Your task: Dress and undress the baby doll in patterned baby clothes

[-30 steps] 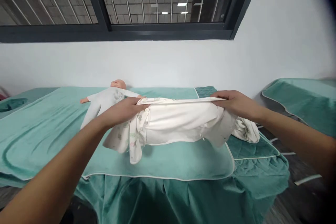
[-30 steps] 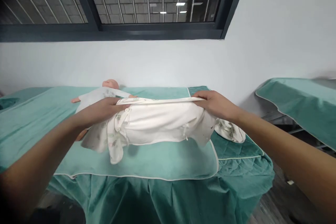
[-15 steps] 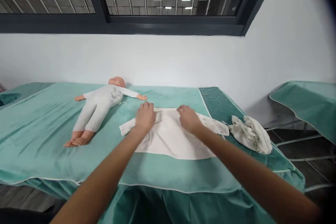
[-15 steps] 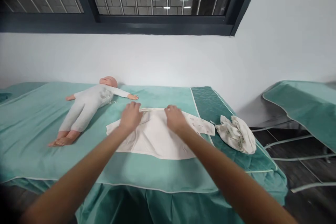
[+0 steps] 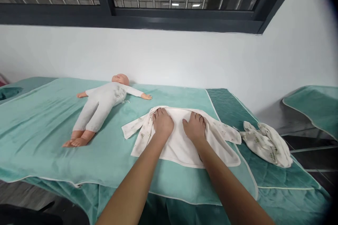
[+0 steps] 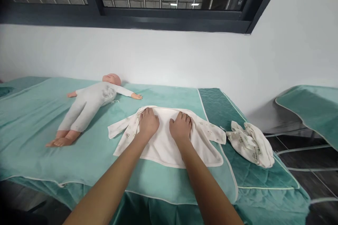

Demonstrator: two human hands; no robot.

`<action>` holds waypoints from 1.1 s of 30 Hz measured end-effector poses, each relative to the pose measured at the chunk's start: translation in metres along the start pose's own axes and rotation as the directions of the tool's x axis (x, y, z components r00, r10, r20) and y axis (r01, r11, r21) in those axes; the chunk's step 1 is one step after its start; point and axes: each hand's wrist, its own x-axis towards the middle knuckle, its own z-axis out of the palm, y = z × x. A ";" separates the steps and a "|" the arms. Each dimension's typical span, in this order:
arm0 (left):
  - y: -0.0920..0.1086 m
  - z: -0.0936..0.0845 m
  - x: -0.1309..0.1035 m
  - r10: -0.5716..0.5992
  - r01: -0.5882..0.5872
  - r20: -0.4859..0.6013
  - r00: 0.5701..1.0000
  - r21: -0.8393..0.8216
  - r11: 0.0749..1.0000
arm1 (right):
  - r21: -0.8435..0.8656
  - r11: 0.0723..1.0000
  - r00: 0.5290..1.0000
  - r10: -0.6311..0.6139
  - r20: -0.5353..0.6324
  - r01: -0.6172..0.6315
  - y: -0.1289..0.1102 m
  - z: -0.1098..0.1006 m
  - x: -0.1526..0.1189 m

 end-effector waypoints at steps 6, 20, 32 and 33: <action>0.024 0.001 0.001 -0.148 0.153 0.039 0.988 -0.210 0.966 | 0.021 1.000 0.992 -0.002 -0.127 0.005 -0.003 0.005 0.005; -0.001 0.009 0.028 -0.017 0.016 -0.046 0.999 -0.022 1.000 | 0.016 0.998 0.997 -0.059 -0.053 0.060 0.006 0.007 0.040; 0.003 0.026 0.077 -0.043 0.043 -0.032 0.999 -0.002 0.999 | 0.026 0.997 0.997 -0.073 -0.022 0.073 -0.001 0.014 0.091; 0.004 0.028 0.081 -0.043 0.043 -0.026 0.999 -0.001 0.999 | 0.021 0.998 0.997 -0.067 -0.024 0.067 0.000 0.017 0.094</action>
